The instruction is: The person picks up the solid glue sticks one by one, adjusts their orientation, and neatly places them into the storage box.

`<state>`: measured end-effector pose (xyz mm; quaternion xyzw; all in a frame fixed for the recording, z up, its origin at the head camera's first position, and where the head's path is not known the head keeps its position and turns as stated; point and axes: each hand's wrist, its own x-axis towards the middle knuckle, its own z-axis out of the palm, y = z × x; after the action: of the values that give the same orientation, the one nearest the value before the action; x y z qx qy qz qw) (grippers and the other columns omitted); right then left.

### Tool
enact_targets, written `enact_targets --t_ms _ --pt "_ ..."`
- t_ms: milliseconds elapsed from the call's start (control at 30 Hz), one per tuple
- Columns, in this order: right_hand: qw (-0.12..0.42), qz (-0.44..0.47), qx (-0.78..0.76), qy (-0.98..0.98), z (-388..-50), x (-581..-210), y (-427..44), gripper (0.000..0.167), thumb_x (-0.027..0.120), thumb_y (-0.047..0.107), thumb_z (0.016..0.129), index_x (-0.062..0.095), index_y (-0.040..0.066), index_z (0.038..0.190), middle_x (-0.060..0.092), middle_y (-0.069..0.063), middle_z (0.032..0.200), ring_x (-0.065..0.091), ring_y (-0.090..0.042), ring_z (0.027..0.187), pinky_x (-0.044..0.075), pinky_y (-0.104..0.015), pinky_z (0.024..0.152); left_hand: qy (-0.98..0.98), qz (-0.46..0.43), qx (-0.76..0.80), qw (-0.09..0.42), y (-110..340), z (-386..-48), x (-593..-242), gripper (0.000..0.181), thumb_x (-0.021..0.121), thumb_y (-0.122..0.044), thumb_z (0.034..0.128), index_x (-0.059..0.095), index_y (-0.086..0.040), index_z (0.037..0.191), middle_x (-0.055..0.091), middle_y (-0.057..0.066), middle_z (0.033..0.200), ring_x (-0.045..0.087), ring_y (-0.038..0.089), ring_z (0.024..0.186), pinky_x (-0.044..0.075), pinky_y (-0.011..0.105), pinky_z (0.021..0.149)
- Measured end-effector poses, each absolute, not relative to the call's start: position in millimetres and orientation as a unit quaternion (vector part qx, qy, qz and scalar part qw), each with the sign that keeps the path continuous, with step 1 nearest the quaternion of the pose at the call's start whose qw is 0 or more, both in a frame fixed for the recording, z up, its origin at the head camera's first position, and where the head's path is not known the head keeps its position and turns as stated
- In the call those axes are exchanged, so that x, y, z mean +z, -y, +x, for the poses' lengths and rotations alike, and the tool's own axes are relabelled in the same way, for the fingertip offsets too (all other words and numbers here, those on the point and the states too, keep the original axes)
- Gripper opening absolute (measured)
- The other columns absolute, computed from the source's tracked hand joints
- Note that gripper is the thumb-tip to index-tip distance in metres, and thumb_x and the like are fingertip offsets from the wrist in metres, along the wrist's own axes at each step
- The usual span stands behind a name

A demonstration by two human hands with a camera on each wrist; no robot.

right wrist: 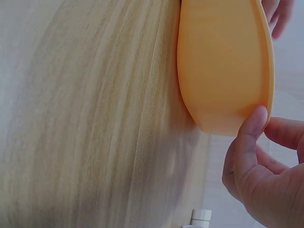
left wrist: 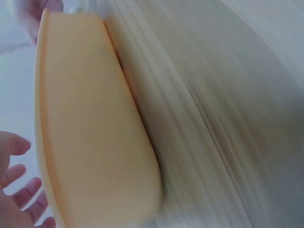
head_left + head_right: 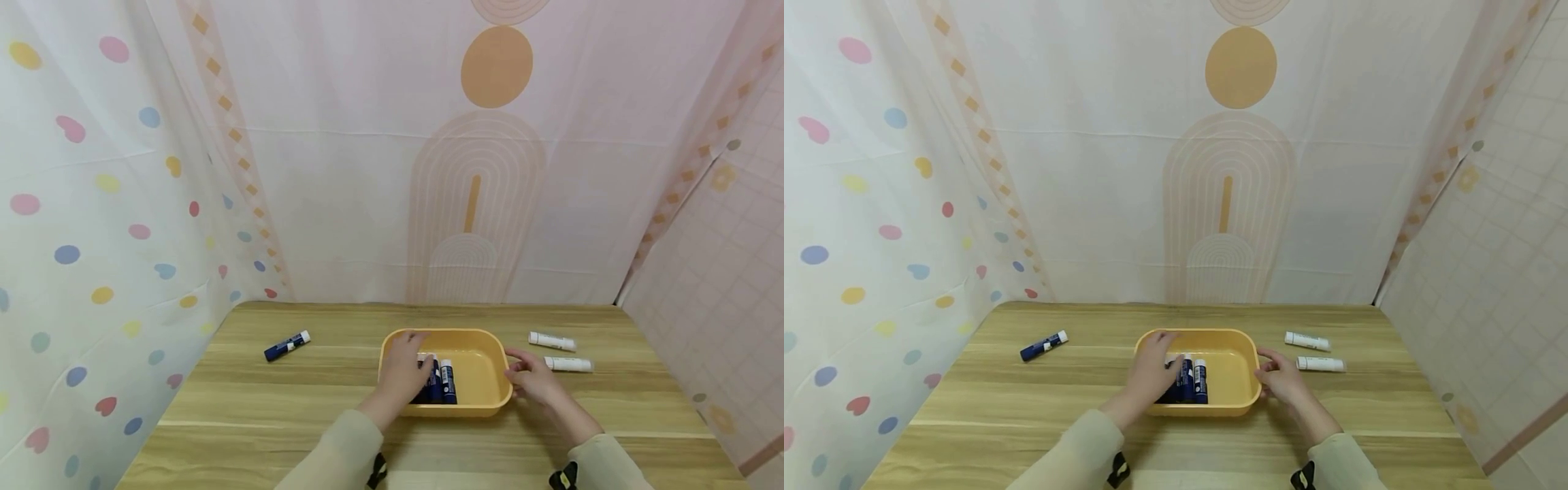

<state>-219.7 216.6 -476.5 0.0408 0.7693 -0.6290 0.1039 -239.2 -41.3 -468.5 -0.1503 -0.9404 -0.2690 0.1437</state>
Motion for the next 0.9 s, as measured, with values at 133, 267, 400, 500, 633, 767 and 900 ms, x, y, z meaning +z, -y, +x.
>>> enact_targets --t_ms 133,267,400,500,633,767,900 --pt "0.102 0.044 -0.631 -0.768 -219.8 -476.5 -217.0 0.050 0.051 -0.004 0.091 0.036 -0.007 0.139 0.046 -0.006 0.089 0.050 -0.011 0.063 0.049 -0.022 0.054 0.926 -0.139 -0.300 0.184 79.1 -242.9 -471.9 0.042 0.067 -0.013 0.0845 0.057 -0.013 0.126 0.059 0.007 0.118 0.057 0.026 0.108 0.049 0.041 0.093" --pt "0.102 0.044 -0.631 -0.767 -219.7 -476.3 -216.3 0.050 0.051 -0.005 0.091 0.036 -0.007 0.139 0.045 -0.006 0.089 0.050 -0.012 0.063 0.049 -0.022 0.054 0.920 -0.100 -0.333 0.183 117.0 -241.7 -475.0 0.041 0.065 -0.007 0.0855 0.056 -0.012 0.125 0.058 0.007 0.120 0.056 0.025 0.111 0.048 0.040 0.097" --pt "0.102 0.047 -0.632 -0.767 -219.0 -475.9 -214.1 0.050 0.051 -0.005 0.091 0.037 -0.007 0.139 0.044 -0.007 0.089 0.049 -0.013 0.064 0.049 -0.023 0.053 0.930 -0.069 -0.322 0.163 154.5 -240.5 -481.2 0.041 0.061 -0.010 0.0897 0.052 -0.012 0.129 0.054 0.008 0.124 0.053 0.027 0.115 0.046 0.043 0.098" --pt "0.101 0.050 -0.631 -0.767 -218.4 -475.3 -214.1 0.050 0.051 -0.005 0.092 0.036 -0.007 0.139 0.044 -0.007 0.089 0.049 -0.013 0.063 0.049 -0.024 0.053 0.939 -0.065 -0.296 0.165 181.0 -243.8 -489.2 0.040 0.060 -0.010 0.0905 0.051 -0.008 0.130 0.051 0.013 0.126 0.049 0.032 0.118 0.044 0.048 0.099" --pt "0.102 0.050 -0.631 -0.767 -218.7 -477.1 -214.2 0.050 0.051 -0.004 0.092 0.036 -0.006 0.140 0.044 -0.008 0.090 0.049 -0.014 0.063 0.049 -0.024 0.053 0.950 -0.056 -0.244 0.186 214.0 -252.8 -499.3 0.042 0.061 -0.008 0.0884 0.050 0.000 0.129 0.050 0.023 0.125 0.047 0.042 0.117 0.041 0.055 0.098" --pt "0.107 0.043 -0.632 -0.766 -220.5 -480.6 -216.8 0.051 0.052 -0.002 0.092 0.035 -0.005 0.140 0.045 -0.007 0.091 0.050 -0.012 0.063 0.050 -0.023 0.054 0.970 -0.034 -0.176 0.164 237.2 -261.0 -503.0 0.053 0.060 -0.015 0.0902 0.042 0.003 0.136 0.045 0.029 0.133 0.043 0.047 0.121 0.039 0.061 0.096" --pt "0.107 0.031 -0.631 -0.767 -220.3 -480.4 -217.6 0.052 0.053 0.000 0.091 0.034 -0.007 0.139 0.045 -0.006 0.090 0.052 -0.011 0.064 0.050 -0.023 0.055 0.982 -0.022 -0.146 0.118 251.1 -262.9 -502.7 0.061 0.058 -0.020 0.0922 0.032 0.003 0.142 0.035 0.030 0.142 0.034 0.048 0.129 0.032 0.066 0.099"
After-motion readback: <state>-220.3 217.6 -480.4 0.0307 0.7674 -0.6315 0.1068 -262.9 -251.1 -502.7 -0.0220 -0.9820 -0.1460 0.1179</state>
